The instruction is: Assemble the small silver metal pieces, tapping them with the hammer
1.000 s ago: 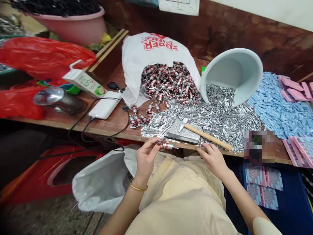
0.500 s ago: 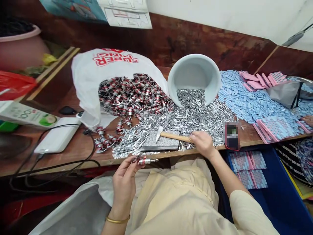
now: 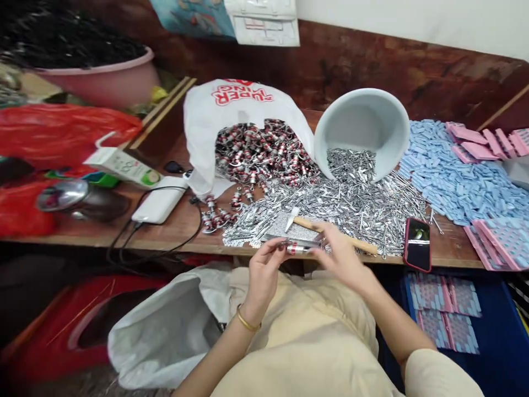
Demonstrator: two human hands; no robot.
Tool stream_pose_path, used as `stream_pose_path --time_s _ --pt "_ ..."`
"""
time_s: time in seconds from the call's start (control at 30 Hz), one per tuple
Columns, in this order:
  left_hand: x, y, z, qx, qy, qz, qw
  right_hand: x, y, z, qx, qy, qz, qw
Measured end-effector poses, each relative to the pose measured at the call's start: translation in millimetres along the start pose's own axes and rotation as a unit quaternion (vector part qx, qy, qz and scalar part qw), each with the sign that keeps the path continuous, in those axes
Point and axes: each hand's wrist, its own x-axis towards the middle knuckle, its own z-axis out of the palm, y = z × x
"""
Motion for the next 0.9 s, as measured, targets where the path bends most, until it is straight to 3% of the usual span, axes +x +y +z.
stream_pose_path --time_s 0.07,0.13,0.23,0.3,0.43,0.53,0.63,0.73,0.9 --pt "-2 1 3.2 0.02 -0.002 0.05 0.999 -3 -22 36 0.056 -0.034 -0.011 0.998" --pt "-4 4 0.4 0.069 0.005 0.121 0.99 -1 -30 53 0.093 -0.021 -0.009 0.995" --pt "-8 15 -10.3 0.182 0.011 0.212 0.96 6 -29 57 0.125 -0.024 0.007 0.992" --pt "-10 22 -17.4 0.247 0.018 0.258 0.934 10 -27 57 0.151 -0.053 0.054 0.986" --pt "-12 30 -26.0 0.312 0.035 0.326 0.892 11 -26 65 0.256 -0.108 0.17 0.945" --pt "-12 33 -30.8 0.347 0.05 0.356 0.867 10 -28 74 0.311 -0.111 0.191 0.925" --pt "-11 36 -35.8 0.361 0.038 0.356 0.861 12 -29 78 0.294 -0.07 0.157 0.94" --pt "-11 41 -40.3 0.333 0.015 0.302 0.893 13 -30 80 0.236 -0.039 0.103 0.966" --pt "-11 54 -48.2 0.298 -0.012 0.199 0.934 11 -32 83 0.175 -0.043 0.065 0.982"
